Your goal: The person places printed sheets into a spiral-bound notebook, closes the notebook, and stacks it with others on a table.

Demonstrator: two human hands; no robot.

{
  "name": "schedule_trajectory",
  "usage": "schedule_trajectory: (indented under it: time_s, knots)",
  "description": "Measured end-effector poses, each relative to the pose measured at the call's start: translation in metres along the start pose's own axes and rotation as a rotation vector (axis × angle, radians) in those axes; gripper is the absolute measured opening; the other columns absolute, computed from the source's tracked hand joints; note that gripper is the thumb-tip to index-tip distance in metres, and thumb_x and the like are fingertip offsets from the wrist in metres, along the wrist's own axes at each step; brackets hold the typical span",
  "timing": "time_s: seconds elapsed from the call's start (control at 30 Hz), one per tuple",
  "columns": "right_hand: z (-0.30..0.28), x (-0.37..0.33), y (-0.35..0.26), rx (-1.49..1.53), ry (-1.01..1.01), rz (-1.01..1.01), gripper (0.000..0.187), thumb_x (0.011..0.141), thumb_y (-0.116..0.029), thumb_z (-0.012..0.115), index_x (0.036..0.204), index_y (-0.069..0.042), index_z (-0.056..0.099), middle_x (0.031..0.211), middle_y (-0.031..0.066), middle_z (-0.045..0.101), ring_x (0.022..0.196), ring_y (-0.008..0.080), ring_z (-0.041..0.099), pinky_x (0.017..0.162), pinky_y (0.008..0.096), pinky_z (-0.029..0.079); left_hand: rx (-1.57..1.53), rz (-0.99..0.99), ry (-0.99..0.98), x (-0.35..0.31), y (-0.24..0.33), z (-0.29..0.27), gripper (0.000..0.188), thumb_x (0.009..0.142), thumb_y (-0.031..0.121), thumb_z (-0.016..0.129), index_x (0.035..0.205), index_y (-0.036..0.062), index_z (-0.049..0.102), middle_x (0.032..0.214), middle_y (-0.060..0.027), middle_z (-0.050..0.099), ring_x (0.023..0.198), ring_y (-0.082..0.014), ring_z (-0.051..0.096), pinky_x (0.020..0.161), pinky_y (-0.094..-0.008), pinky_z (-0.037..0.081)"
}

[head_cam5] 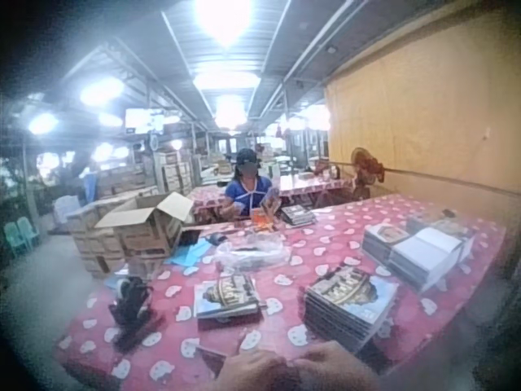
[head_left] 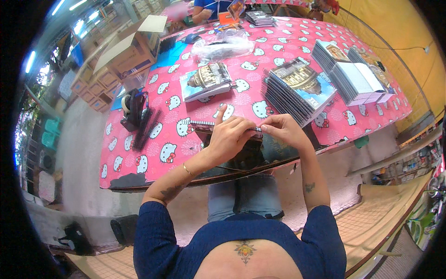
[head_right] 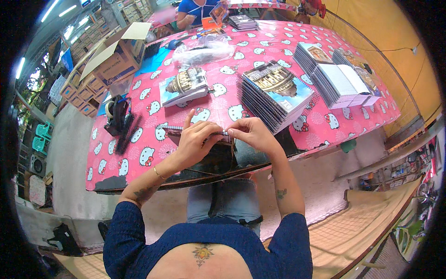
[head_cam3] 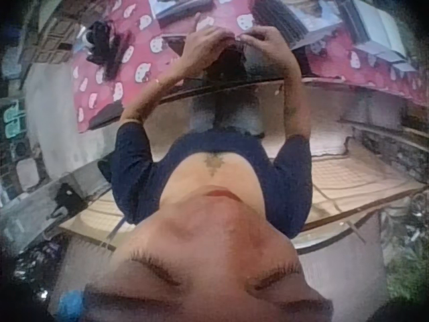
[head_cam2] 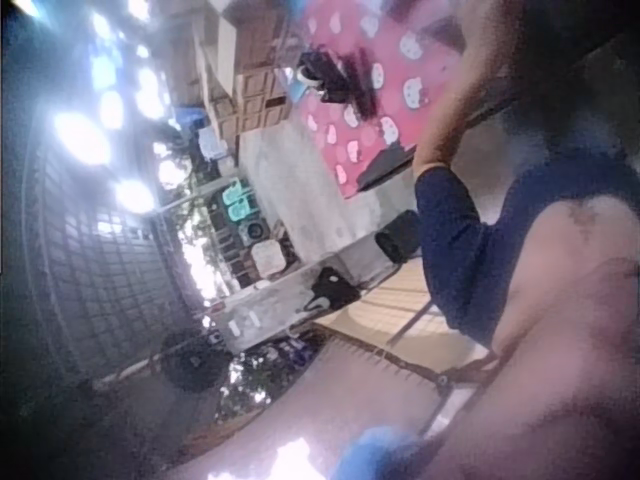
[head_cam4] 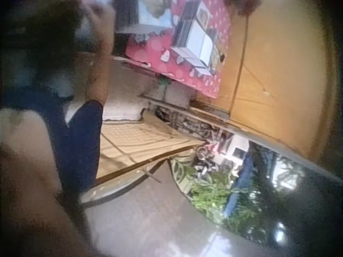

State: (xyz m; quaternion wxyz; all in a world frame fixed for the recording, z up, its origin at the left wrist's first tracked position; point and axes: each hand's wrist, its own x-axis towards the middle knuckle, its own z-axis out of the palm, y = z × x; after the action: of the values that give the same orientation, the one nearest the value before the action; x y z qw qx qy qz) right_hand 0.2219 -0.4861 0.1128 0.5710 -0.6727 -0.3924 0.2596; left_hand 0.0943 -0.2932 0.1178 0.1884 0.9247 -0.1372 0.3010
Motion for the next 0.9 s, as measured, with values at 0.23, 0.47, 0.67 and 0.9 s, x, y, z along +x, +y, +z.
schedule_trajectory:
  time_s: [0.23, 0.47, 0.67, 0.9]
  knots:
    - [0.028, 0.006, 0.008, -0.203, 0.263, -0.288, 0.012, 0.080, -0.008, 0.067, 0.081, 0.002, 0.060, 0.071, 0.0093, 0.061, 0.068, 0.0156, 0.062, 0.064, 0.0317, 0.052, 0.050, -0.031, -0.007, 0.002, 0.011, -0.005, 0.024, 0.082, 0.014, 0.072, 0.104, 0.0093, 0.065, 0.085, -0.0065, 0.066, 0.082, -0.0276, 0.065, 0.084, -0.0425, 0.047]
    - [0.017, -0.012, -0.008, -0.225, 0.593, -0.416, 0.025, 0.086, -0.014, 0.067, 0.107, -0.001, 0.065, 0.105, 0.0150, 0.068, 0.094, 0.0254, 0.066, 0.085, 0.0358, 0.051, 0.086, 0.088, 0.009, 0.035, 0.006, -0.056, 0.027, 0.078, 0.000, 0.064, 0.105, 0.0034, 0.065, 0.086, -0.0141, 0.066, 0.080, -0.0320, 0.064, 0.071, -0.0440, 0.050]
    - [-0.172, -0.040, 0.046, -0.275, 1.140, -0.296, 0.039, 0.096, -0.014, 0.062, 0.134, -0.003, 0.057, 0.127, 0.0108, 0.062, 0.116, 0.0229, 0.059, 0.100, 0.0339, 0.044, -0.114, 0.550, 0.553, 0.146, 0.021, -0.029, 0.031, 0.080, -0.003, 0.068, 0.111, 0.0032, 0.067, 0.110, -0.0144, 0.070, 0.103, -0.0303, 0.067, 0.092, -0.0435, 0.051]
    - [-0.195, -0.027, 0.080, -0.092, 0.923, -0.145, 0.027, 0.097, -0.009, 0.060, 0.123, -0.004, 0.066, 0.101, 0.0016, 0.068, 0.086, 0.0088, 0.061, 0.081, 0.0242, 0.050, -0.235, 0.507, -0.071, 0.153, -0.019, 0.113, 0.035, 0.085, 0.003, 0.063, 0.120, 0.0102, 0.066, 0.124, -0.0114, 0.066, 0.121, -0.0289, 0.059, 0.103, -0.0445, 0.045]
